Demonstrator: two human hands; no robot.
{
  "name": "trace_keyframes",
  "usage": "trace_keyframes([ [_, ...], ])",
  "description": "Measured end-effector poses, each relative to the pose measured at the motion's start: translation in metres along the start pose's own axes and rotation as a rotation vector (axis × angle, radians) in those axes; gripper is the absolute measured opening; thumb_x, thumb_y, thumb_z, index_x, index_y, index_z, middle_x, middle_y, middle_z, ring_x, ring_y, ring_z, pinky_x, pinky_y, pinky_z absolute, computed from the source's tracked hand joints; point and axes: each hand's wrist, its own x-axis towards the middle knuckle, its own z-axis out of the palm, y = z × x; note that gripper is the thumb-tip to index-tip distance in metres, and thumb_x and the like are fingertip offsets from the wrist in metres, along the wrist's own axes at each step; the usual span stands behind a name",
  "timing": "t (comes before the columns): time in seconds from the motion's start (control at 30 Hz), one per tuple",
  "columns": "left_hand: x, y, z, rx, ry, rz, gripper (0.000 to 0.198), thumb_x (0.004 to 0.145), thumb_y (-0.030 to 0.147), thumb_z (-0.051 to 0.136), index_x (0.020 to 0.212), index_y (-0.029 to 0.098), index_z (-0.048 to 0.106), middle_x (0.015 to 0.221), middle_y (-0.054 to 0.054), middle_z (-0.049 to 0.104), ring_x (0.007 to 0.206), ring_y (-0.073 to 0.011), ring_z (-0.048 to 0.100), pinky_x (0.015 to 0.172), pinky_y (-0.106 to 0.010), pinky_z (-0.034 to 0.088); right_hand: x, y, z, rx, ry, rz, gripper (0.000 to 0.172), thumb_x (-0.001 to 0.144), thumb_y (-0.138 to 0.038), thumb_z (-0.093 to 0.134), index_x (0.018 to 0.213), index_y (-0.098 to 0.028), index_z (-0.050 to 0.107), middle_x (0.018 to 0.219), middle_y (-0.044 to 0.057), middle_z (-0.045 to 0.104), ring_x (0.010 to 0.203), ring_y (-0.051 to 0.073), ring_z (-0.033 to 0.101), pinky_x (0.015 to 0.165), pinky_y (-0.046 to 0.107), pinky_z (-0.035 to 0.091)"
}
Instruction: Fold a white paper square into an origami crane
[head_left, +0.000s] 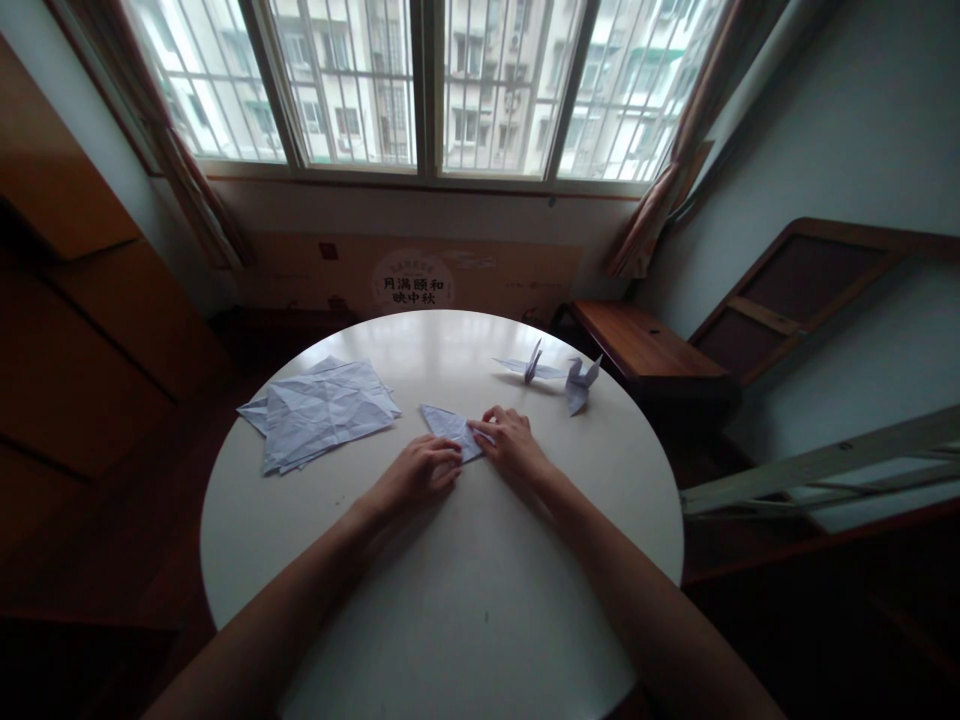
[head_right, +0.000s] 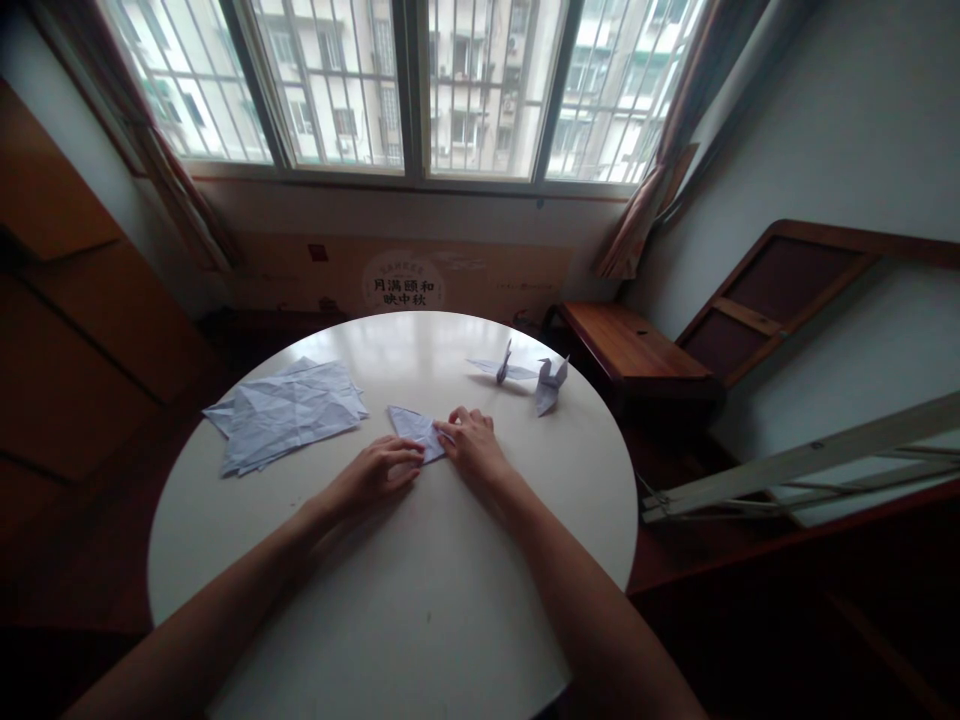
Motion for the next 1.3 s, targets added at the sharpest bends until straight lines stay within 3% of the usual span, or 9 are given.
trace_keyframes([
  [0.23, -0.001, 0.005, 0.001, 0.081, -0.029, -0.028, 0.031, 0.089, 0.022, 0.057, 0.118, 0.023, 0.065, 0.125, -0.008, 0.063, 0.115, -0.0238, 0.057, 0.102, -0.04, 0.044, 0.001, 0.002, 0.003, 0.044, -0.032, -0.008, 0.035, 0.094, -0.035, 0.054, 0.128, -0.033, 0.062, 0.119, 0.01, 0.056, 0.108, 0.025, 0.047, 0.092, 0.038, 0.032],
  [0.5, -0.001, 0.0, 0.004, 0.072, -0.143, -0.074, 0.026, 0.09, 0.028, 0.055, 0.115, 0.022, 0.062, 0.141, -0.008, 0.054, 0.137, -0.028, 0.04, 0.115, -0.056, 0.022, 0.001, -0.003, 0.004, 0.016, -0.029, 0.044, 0.037, 0.095, -0.037, 0.05, 0.131, -0.039, 0.058, 0.124, 0.009, 0.054, 0.112, 0.026, 0.044, 0.095, 0.041, 0.03],
  [0.7, -0.001, 0.0, 0.0, 0.055, -0.165, -0.087, 0.025, 0.091, 0.032, 0.055, 0.113, 0.023, 0.062, 0.143, -0.008, 0.051, 0.139, -0.0278, 0.039, 0.116, -0.055, 0.023, 0.0, -0.003, 0.006, 0.019, -0.007, 0.012, 0.037, 0.096, -0.038, 0.047, 0.131, -0.037, 0.058, 0.123, 0.009, 0.055, 0.112, 0.025, 0.045, 0.099, 0.041, 0.028],
  [0.87, -0.002, -0.003, 0.0, 0.083, -0.153, -0.062, 0.026, 0.091, 0.034, 0.056, 0.112, 0.022, 0.063, 0.143, -0.01, 0.051, 0.137, -0.0289, 0.042, 0.115, -0.055, 0.027, 0.001, 0.004, -0.001, 0.065, 0.163, 0.017, 0.036, 0.093, -0.036, 0.053, 0.126, -0.027, 0.064, 0.128, 0.011, 0.056, 0.118, 0.028, 0.044, 0.101, 0.044, 0.029],
  [0.97, -0.003, -0.005, 0.001, 0.088, -0.139, -0.054, 0.028, 0.091, 0.035, 0.057, 0.115, 0.022, 0.062, 0.143, -0.01, 0.051, 0.136, -0.0296, 0.043, 0.114, -0.056, 0.028, 0.002, 0.007, -0.008, 0.135, 0.243, 0.006, 0.029, 0.093, -0.029, 0.054, 0.117, -0.025, 0.069, 0.121, 0.01, 0.062, 0.114, 0.027, 0.048, 0.098, 0.043, 0.034],
  [1.1, -0.003, -0.004, 0.002, 0.099, -0.115, -0.038, 0.027, 0.09, 0.034, 0.058, 0.114, 0.022, 0.062, 0.141, -0.01, 0.054, 0.135, -0.0294, 0.044, 0.114, -0.055, 0.029, 0.004, 0.006, -0.004, 0.227, 0.171, -0.129, 0.026, 0.092, -0.026, 0.055, 0.113, -0.023, 0.071, 0.116, 0.009, 0.068, 0.11, 0.023, 0.056, 0.097, 0.041, 0.039],
  [1.3, -0.001, 0.0, 0.001, 0.084, -0.095, -0.04, 0.033, 0.089, 0.031, 0.06, 0.12, 0.021, 0.061, 0.138, -0.012, 0.056, 0.133, -0.0279, 0.046, 0.114, -0.052, 0.032, 0.002, 0.002, 0.011, 0.204, 0.022, -0.219, 0.03, 0.089, -0.034, 0.06, 0.117, -0.027, 0.069, 0.128, 0.006, 0.065, 0.118, 0.025, 0.055, 0.102, 0.043, 0.039],
])
